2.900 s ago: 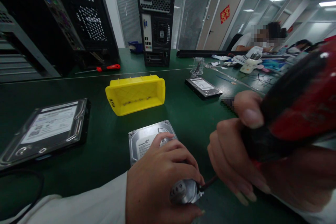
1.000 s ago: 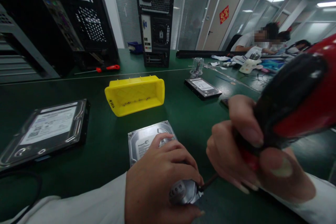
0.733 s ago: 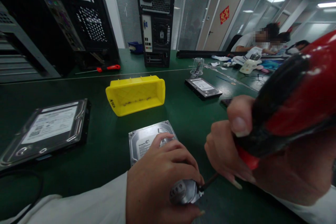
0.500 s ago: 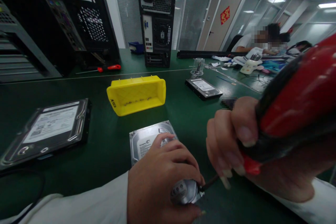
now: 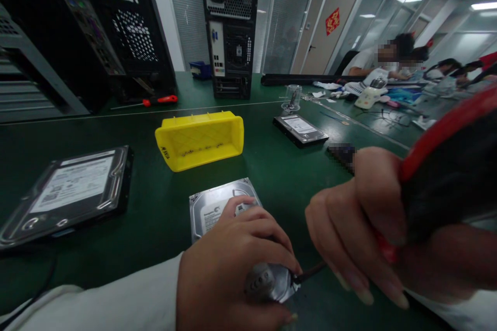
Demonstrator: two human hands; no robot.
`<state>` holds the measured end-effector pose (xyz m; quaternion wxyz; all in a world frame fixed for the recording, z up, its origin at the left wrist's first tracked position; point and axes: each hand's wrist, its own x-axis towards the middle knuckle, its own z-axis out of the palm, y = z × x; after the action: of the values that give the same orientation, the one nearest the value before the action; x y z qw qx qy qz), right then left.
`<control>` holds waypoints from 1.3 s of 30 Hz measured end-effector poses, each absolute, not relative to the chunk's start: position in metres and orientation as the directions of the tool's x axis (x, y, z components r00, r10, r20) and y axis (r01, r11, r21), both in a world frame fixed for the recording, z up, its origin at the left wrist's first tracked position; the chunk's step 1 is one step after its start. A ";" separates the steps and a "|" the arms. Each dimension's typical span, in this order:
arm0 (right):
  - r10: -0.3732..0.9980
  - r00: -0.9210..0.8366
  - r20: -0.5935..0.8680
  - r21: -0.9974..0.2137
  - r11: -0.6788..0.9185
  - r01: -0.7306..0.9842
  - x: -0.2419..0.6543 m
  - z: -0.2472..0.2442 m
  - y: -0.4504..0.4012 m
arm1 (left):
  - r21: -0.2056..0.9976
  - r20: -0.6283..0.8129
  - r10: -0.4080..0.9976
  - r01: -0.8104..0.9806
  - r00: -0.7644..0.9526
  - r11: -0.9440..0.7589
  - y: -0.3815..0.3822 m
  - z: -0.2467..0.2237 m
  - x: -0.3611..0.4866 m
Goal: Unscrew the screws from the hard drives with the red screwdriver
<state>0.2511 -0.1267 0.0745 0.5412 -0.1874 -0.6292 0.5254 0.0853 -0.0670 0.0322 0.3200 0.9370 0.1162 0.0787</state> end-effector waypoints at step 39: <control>0.908 -0.236 0.346 -0.799 0.154 -0.581 0.241 0.062 -0.117 | 0.474 0.032 -0.052 -0.061 0.998 -0.878 0.000 0.037 0.078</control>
<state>0.2412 -0.1169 0.0623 0.5934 -0.1724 -0.4740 0.6273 0.0781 -0.0001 0.0373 0.2449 0.9691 -0.0290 0.0092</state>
